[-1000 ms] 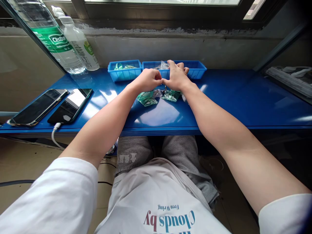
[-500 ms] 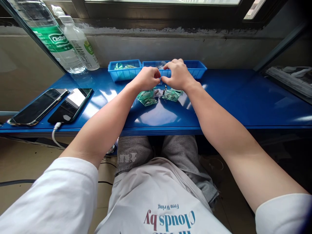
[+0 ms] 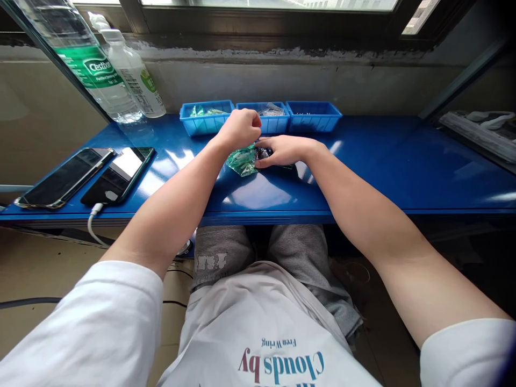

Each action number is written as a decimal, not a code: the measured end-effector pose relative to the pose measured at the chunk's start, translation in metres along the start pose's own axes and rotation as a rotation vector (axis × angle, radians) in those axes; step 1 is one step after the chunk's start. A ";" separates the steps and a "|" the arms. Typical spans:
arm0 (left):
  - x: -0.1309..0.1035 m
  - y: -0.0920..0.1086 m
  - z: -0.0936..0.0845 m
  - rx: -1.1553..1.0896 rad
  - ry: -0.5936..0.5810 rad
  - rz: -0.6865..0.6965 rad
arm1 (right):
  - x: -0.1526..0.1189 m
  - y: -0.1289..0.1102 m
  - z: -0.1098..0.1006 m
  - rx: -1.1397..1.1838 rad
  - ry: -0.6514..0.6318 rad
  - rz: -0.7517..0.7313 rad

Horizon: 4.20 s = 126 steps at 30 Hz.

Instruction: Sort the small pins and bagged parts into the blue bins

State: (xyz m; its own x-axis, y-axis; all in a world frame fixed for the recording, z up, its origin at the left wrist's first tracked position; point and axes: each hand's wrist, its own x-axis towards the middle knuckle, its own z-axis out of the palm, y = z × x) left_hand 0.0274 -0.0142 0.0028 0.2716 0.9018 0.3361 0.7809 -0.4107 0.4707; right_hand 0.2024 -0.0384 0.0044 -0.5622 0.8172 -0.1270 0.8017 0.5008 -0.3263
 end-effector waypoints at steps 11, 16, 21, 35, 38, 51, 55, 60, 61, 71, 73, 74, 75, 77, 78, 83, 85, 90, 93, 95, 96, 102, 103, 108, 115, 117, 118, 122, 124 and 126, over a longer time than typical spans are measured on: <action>-0.005 0.005 -0.002 0.076 -0.113 -0.002 | 0.007 0.008 0.000 -0.050 0.092 -0.035; -0.004 0.003 0.000 0.110 -0.175 0.027 | 0.011 0.010 0.000 -0.072 0.092 -0.026; -0.004 0.004 -0.001 0.122 -0.222 0.043 | 0.010 0.011 0.000 -0.071 0.158 0.014; -0.005 0.009 -0.002 -0.236 -0.135 -0.051 | 0.005 0.011 -0.003 0.204 0.478 0.021; -0.005 0.009 -0.004 -0.276 -0.132 -0.048 | 0.004 0.013 -0.004 0.238 0.524 0.015; -0.006 0.017 -0.003 -0.344 -0.058 -0.028 | 0.007 0.017 -0.007 0.395 0.664 -0.023; -0.009 0.023 -0.005 -0.378 -0.091 -0.047 | 0.004 0.011 -0.009 0.360 0.674 0.004; -0.007 0.019 -0.003 -0.372 -0.064 -0.034 | 0.006 0.010 -0.008 0.419 0.727 0.050; -0.006 0.017 -0.003 -0.364 -0.050 -0.035 | 0.006 0.011 -0.006 0.437 0.740 0.043; -0.002 0.009 -0.007 -0.429 -0.022 -0.082 | 0.004 0.011 -0.003 0.536 0.772 -0.084; -0.003 0.009 -0.008 -0.412 -0.030 -0.081 | 0.004 0.010 -0.005 0.605 0.750 -0.095; -0.003 0.010 -0.008 -0.405 -0.034 -0.081 | 0.003 0.009 -0.006 0.632 0.734 -0.092; -0.004 0.010 -0.008 -0.400 -0.038 -0.081 | 0.003 0.009 -0.007 0.654 0.721 -0.089; -0.004 0.010 -0.008 -0.402 -0.033 -0.077 | 0.003 0.008 -0.009 0.678 0.702 -0.081; -0.004 0.009 -0.008 -0.406 -0.023 -0.070 | 0.004 0.008 -0.009 0.685 0.697 -0.075; 0.002 0.002 -0.005 -0.376 0.060 -0.060 | 0.008 0.011 -0.006 0.713 0.763 -0.075; 0.005 -0.003 -0.007 -0.296 0.173 -0.099 | 0.009 0.012 -0.005 0.695 0.773 -0.076; 0.005 -0.020 -0.024 0.075 0.458 -0.200 | 0.008 0.012 -0.006 0.690 0.778 -0.052; 0.002 -0.029 -0.032 0.164 0.531 -0.278 | 0.007 0.012 -0.006 0.680 0.766 -0.060; 0.002 -0.034 -0.033 0.178 0.521 -0.344 | 0.006 0.012 -0.004 0.646 0.733 -0.061; 0.003 -0.037 -0.032 0.184 0.519 -0.364 | 0.006 0.012 -0.004 0.628 0.729 -0.067; 0.010 -0.047 -0.028 0.099 0.620 -0.285 | 0.010 0.015 0.000 0.488 0.769 -0.101; 0.010 -0.046 -0.027 0.068 0.599 -0.253 | 0.011 0.016 0.001 0.473 0.777 -0.098; 0.007 -0.024 -0.020 -0.220 0.504 0.047 | 0.014 0.023 0.002 0.505 0.864 -0.106; 0.006 0.007 -0.001 -0.501 0.231 0.066 | 0.011 0.018 0.002 0.570 0.825 -0.257; 0.005 0.009 0.000 -0.553 0.202 0.040 | 0.008 0.015 0.001 0.571 0.838 -0.233; 0.005 0.009 -0.001 -0.583 0.193 0.031 | 0.006 0.013 -0.001 0.572 0.841 -0.218; 0.000 0.008 -0.006 -0.681 0.122 0.010 | 0.002 0.012 -0.001 0.594 0.770 -0.236; -0.001 0.007 -0.006 -0.709 0.067 0.004 | 0.004 0.014 0.000 0.603 0.759 -0.285; -0.001 0.005 -0.006 -0.726 0.047 -0.017 | 0.008 0.016 0.002 0.579 0.802 -0.289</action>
State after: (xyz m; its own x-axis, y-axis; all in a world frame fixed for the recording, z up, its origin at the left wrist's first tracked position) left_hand 0.0283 -0.0182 0.0095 0.2260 0.9087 0.3510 0.2106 -0.3974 0.8932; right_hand 0.2107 -0.0244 -0.0036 -0.2466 0.7438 0.6213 0.3170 0.6677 -0.6736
